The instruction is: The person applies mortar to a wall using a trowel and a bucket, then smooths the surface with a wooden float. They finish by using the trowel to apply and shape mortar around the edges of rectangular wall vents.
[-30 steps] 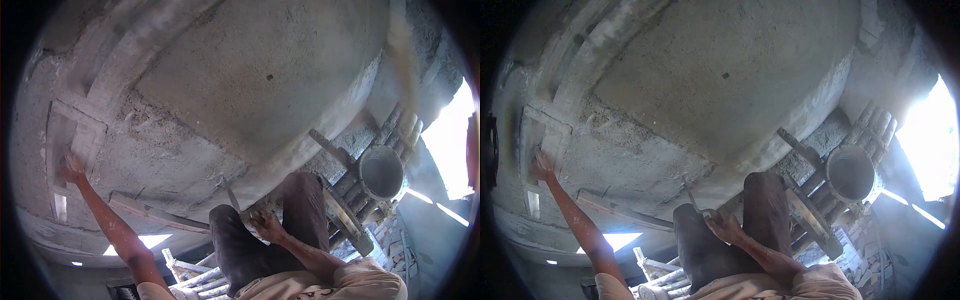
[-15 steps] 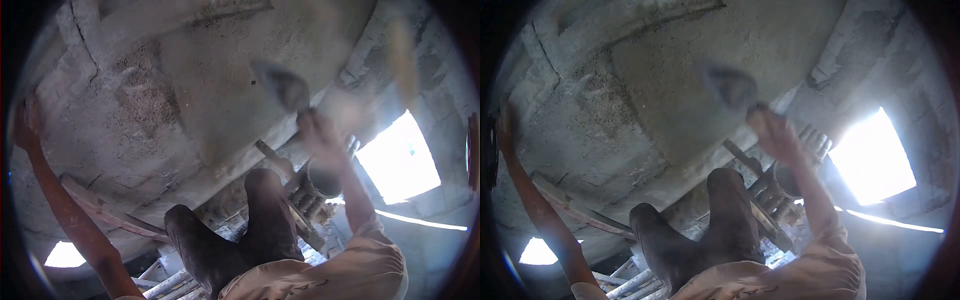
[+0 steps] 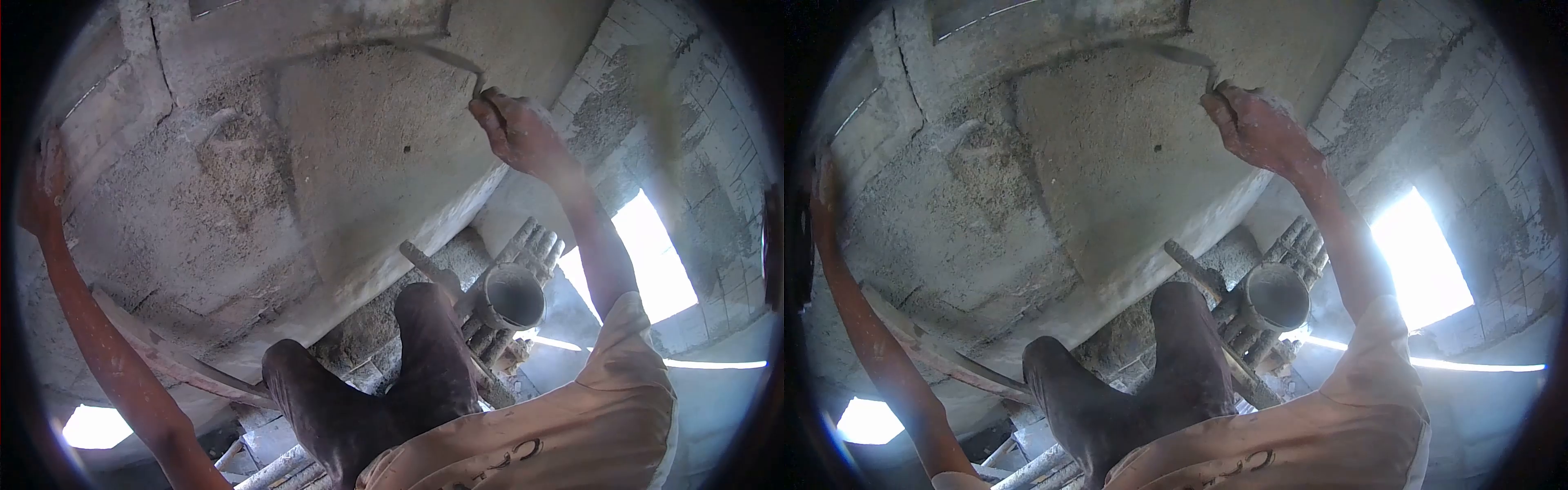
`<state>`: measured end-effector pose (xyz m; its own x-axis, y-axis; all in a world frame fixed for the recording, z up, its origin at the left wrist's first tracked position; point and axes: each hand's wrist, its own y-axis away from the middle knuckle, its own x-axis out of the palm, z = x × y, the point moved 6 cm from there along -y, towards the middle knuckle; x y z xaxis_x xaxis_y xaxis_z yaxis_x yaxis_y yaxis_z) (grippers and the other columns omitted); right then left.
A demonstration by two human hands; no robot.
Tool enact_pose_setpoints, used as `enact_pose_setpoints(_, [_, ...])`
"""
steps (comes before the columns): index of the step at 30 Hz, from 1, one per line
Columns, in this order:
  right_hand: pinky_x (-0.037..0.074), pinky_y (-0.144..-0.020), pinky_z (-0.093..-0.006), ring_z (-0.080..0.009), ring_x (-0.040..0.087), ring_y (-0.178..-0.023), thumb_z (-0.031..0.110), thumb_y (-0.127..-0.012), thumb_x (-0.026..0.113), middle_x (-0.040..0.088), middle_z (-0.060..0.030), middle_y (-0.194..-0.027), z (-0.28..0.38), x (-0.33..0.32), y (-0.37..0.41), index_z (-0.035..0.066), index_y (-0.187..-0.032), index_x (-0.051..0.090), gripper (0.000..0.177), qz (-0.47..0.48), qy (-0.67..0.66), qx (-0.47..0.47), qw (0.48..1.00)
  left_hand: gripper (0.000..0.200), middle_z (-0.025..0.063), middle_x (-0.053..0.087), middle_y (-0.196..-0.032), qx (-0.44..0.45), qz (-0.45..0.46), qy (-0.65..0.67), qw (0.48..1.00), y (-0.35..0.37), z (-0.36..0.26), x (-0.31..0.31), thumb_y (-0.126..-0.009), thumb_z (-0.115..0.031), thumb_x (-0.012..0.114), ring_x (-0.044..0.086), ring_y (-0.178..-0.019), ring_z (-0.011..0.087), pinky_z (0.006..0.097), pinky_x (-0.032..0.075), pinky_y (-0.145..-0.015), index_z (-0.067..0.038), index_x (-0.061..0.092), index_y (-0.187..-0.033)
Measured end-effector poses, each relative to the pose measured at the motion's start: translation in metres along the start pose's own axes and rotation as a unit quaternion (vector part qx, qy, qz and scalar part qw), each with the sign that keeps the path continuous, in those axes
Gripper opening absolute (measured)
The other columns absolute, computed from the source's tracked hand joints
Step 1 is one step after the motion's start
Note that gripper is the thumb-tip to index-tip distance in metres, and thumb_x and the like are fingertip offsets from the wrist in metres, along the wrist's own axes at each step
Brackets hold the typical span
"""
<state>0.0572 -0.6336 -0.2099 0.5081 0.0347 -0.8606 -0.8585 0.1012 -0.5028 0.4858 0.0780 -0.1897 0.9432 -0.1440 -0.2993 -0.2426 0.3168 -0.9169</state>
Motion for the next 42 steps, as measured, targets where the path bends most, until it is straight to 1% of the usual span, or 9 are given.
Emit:
enact_pose_setpoints(9, [0.055, -0.083, -0.0517, -0.0442, 0.071, -0.091, 0.032, -0.108, 0.056, 0.072, -0.0247, -0.093, -0.038, -0.006, -0.001, 0.004, -0.124, 0.068, 0.034, 0.035, 0.052, 0.123, 0.990, 0.052, 0.0074, 0.036, -0.168, 0.031, -0.050, -0.046, 0.997, -0.013, -0.030, -0.022, -0.112, -0.036, 0.041, 0.031, -0.156, 0.0271, 0.0427, 0.021, -0.129, -0.018, 0.042, -0.161])
enact_pose_setpoints(12, [0.054, -0.082, -0.0524, -0.0426, 0.071, -0.087, 0.037, -0.110, 0.049, 0.070, -0.0247, -0.086, -0.001, -0.010, 0.001, 0.001, -0.118, 0.067, 0.040, 0.000, 0.079, 0.040, 0.996, 0.052, 0.0075, 0.036, -0.168, 0.025, -0.058, -0.050, 0.997, -0.010, -0.032, -0.025, -0.112, -0.034, 0.041, 0.031, -0.155, 0.0272, 0.0426, 0.021, -0.128, -0.018, 0.042, -0.161])
enact_pose_setpoints(18, [0.055, -0.085, -0.0527, -0.0425, 0.071, -0.094, 0.039, -0.110, 0.047, 0.071, -0.0261, -0.094, -0.039, -0.002, -0.004, 0.003, -0.120, 0.065, 0.041, 0.041, 0.060, 0.127, 0.989, 0.051, 0.0076, 0.036, -0.168, 0.024, -0.068, -0.060, 0.996, -0.012, -0.042, -0.026, -0.112, -0.031, 0.043, 0.032, -0.155, 0.0275, 0.0425, 0.022, -0.128, -0.018, 0.042, -0.161])
enact_pose_setpoints(21, [0.056, -0.085, -0.0525, -0.0418, 0.072, -0.093, 0.038, -0.110, 0.047, 0.071, -0.0255, -0.094, -0.022, -0.010, 0.001, 0.003, -0.118, 0.066, 0.040, 0.005, 0.082, 0.088, 0.993, 0.050, 0.0077, 0.037, -0.168, 0.019, -0.073, -0.056, 0.996, -0.014, -0.044, -0.026, -0.112, -0.030, 0.044, 0.032, -0.155, 0.0277, 0.0424, 0.023, -0.128, -0.019, 0.042, -0.161])
enact_pose_setpoints(24, [0.056, -0.084, -0.0519, -0.0402, 0.072, -0.092, 0.037, -0.110, 0.047, 0.071, -0.0250, -0.094, -0.028, -0.006, -0.003, 0.004, -0.119, 0.065, 0.039, 0.058, 0.077, 0.144, 0.985, 0.050, 0.0078, 0.037, -0.168, 0.022, -0.080, -0.047, 0.995, -0.015, -0.044, -0.024, -0.112, -0.028, 0.045, 0.033, -0.154, 0.0278, 0.0423, 0.023, -0.128, -0.019, 0.042, -0.161])
enact_pose_setpoints(30, [0.056, -0.084, -0.0527, -0.0376, 0.073, -0.086, 0.038, -0.110, 0.048, 0.071, -0.0232, -0.088, 0.032, -0.011, -0.001, 0.003, -0.119, 0.067, 0.041, 0.043, 0.035, 0.054, 0.997, 0.050, 0.0079, 0.037, -0.167, 0.009, -0.103, -0.007, 0.995, -0.003, -0.034, -0.030, -0.111, -0.025, 0.047, 0.033, -0.154, 0.0282, 0.0422, 0.024, -0.128, -0.019, 0.042, -0.161])
enact_pose_setpoints(36, [0.057, -0.082, -0.0511, -0.0360, 0.072, -0.079, 0.037, -0.110, 0.050, 0.070, -0.0215, -0.083, 0.060, 0.005, -0.018, 0.002, -0.119, 0.068, 0.040, 0.068, 0.004, -0.035, 0.997, 0.042, 0.0038, 0.062, -0.146, 0.067, -0.092, -0.247, 0.962, -0.021, -0.009, -0.029, -0.107, -0.033, 0.056, 0.060, -0.130, 0.0201, 0.0316, 0.045, -0.111, -0.017, 0.059, -0.145])
enact_pose_setpoints(39, [0.058, -0.085, -0.0509, -0.0357, 0.073, -0.083, 0.036, -0.110, 0.049, 0.072, -0.0224, -0.089, 0.044, -0.006, -0.014, 0.003, -0.121, 0.068, 0.040, 0.100, 0.054, 0.066, 0.991, 0.043, 0.0031, 0.067, -0.142, 0.010, -0.062, -0.287, 0.956, -0.023, -0.038, -0.061, -0.105, -0.037, 0.058, 0.064, -0.127, 0.0198, 0.0315, 0.048, -0.108, -0.017, 0.063, -0.143])
enact_pose_setpoints(42, [0.059, -0.083, -0.0503, -0.0365, 0.074, -0.084, 0.034, -0.110, 0.049, 0.072, -0.0244, -0.089, 0.072, -0.017, -0.006, 0.001, -0.121, 0.068, 0.040, 0.088, 0.054, 0.041, 0.994, 0.041, 0.0095, 0.059, -0.149, -0.043, -0.084, -0.174, 0.980, -0.022, -0.062, -0.069, -0.108, -0.023, 0.051, 0.057, -0.135, 0.0239, 0.0354, 0.043, -0.115, -0.012, 0.056, -0.147])
